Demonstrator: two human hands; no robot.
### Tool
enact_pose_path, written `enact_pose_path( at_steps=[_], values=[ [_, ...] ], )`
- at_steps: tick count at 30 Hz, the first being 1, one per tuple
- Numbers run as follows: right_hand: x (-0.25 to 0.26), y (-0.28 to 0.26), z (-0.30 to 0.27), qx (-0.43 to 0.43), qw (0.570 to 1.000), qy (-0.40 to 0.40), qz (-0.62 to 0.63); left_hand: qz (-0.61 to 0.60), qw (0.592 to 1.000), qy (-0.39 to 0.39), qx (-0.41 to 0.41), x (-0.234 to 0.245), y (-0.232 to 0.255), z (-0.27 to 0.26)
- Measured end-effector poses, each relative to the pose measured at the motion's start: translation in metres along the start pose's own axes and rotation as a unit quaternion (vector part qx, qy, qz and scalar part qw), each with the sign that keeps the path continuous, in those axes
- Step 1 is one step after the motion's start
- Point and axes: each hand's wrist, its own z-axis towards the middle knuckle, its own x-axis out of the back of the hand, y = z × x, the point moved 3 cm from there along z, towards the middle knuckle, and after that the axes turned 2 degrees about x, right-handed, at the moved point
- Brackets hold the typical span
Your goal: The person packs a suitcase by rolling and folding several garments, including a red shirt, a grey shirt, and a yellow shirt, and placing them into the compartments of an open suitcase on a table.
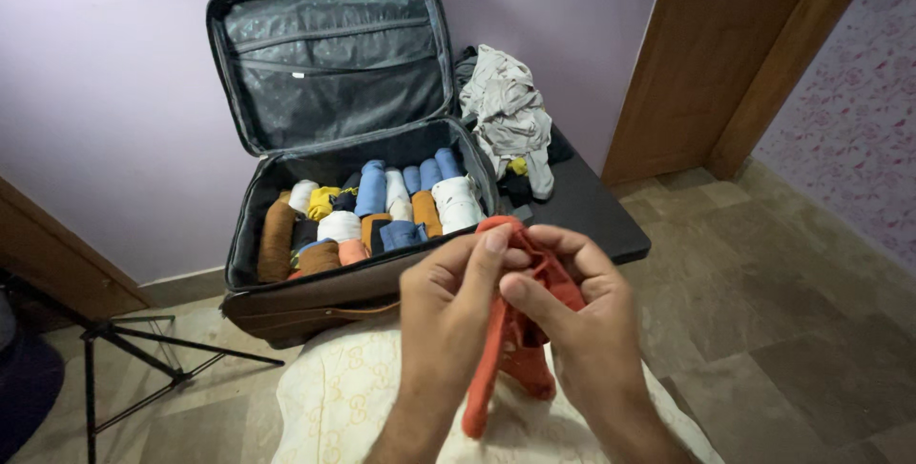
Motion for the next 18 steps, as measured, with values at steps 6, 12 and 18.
enact_pose_path(
  at_steps=[6,12,18],
  values=[
    [0.0,-0.006,0.0,-0.055,0.998,0.011,-0.02,0.087,0.994,-0.012,-0.066,-0.005,0.001,-0.009],
    [0.022,-0.002,0.004,-0.081,0.992,-0.044,0.083,0.323,0.936,-0.005,-0.138,0.01,0.024,-0.011],
    [0.029,-0.017,0.012,-0.115,0.975,-0.184,0.04,0.29,0.897,-0.273,-0.19,0.019,0.048,0.021]
  ],
)
